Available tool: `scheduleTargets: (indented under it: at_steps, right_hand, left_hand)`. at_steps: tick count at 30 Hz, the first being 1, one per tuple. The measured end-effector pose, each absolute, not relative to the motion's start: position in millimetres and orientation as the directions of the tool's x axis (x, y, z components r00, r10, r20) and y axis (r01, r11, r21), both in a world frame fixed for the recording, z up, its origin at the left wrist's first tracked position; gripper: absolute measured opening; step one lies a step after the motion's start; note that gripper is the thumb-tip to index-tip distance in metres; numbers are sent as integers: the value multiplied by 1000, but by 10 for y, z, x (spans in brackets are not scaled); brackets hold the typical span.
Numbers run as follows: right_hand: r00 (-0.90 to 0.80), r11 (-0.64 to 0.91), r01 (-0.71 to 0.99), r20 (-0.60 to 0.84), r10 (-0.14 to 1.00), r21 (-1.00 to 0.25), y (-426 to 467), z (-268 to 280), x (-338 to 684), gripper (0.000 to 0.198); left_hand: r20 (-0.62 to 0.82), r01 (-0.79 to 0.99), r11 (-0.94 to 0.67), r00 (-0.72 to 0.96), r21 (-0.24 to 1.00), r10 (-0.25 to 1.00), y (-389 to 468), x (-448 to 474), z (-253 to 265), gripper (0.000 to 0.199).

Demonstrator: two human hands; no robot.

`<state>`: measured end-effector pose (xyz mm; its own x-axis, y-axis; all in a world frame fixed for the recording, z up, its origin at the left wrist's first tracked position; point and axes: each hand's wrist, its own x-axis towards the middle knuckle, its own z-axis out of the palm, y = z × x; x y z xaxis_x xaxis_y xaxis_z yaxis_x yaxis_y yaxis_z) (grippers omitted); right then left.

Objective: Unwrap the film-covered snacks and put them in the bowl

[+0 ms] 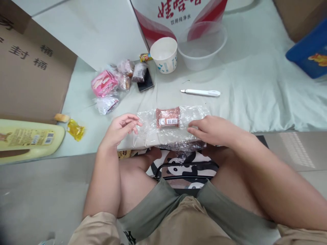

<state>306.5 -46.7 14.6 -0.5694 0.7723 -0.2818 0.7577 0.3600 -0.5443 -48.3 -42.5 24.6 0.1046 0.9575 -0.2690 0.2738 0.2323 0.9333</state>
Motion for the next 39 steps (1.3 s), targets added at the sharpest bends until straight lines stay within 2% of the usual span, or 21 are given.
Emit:
scheduleTargets:
  at_steps: [3,5,7,9,12,14,15,16,18,20,23,25,30,32,36,39]
  right_hand:
    - [-397,278,841,-179,900,-464,-416,56,3034,54]
    - [-312,234,829,-73,947,-508,-392,36,2959,66]
    - [-241,226,788,51,969,-573,-384,41,2847,71]
    - [-216,283,738,183,959,-612,-382,48,2727,68]
    - [-316,418,676,273,909,-607,-369,27,2585,43]
    - [-440,483,634,232,867,-603,-350,-14,2523,27]
    - [-495,506,613,205,845,-607,-340,-39,2496,26]
    - [-533,521,597,183,826,-610,-331,-66,2469,29]
    - [-557,526,597,160,815,-605,-313,-114,2417,44]
    - [-546,508,624,134,827,-594,-289,-140,2372,50]
    - [-539,467,629,84,838,-621,-236,-112,2349,38]
    - [-533,421,588,61,844,-691,-201,-55,2362,33]
    - [-458,118,319,-44,888,-941,-203,67,2394,36]
    - [-369,24,230,-65,927,-973,-212,60,2402,36]
    - [-112,-156,174,-177,978,-972,-45,28,2491,33]
    - [44,-128,95,-125,991,-987,262,102,2624,45]
  left_hand:
    - [14,441,12,-54,897,998,-371,-506,134,27]
    - [108,521,-97,10,848,994,-340,-456,82,39]
    - [72,541,-147,157,828,985,-320,-354,50,52]
    - [2,539,-148,262,829,965,-305,-222,20,56]
    - [-21,509,-113,251,853,968,-262,-27,-29,25]
    - [-47,373,-13,152,928,987,-218,69,-40,7]
    - [-92,249,66,97,966,991,-195,105,-32,9]
    - [-157,98,151,47,984,987,-172,132,-15,13]
    - [-304,-184,299,0,936,953,-133,164,39,19]
    - [-408,-332,383,-4,862,913,-107,174,95,24]
    - [-464,-364,425,-25,829,885,-95,166,138,28]
    - [-472,-344,427,-57,836,880,-95,154,141,27]
    - [-478,-325,404,-190,855,857,-90,105,128,20]
    - [-486,-331,404,-216,853,847,-84,79,125,21]
    - [-491,-326,411,-220,851,843,-80,55,123,22]
    - [-494,-314,421,-210,851,844,-80,68,129,19]
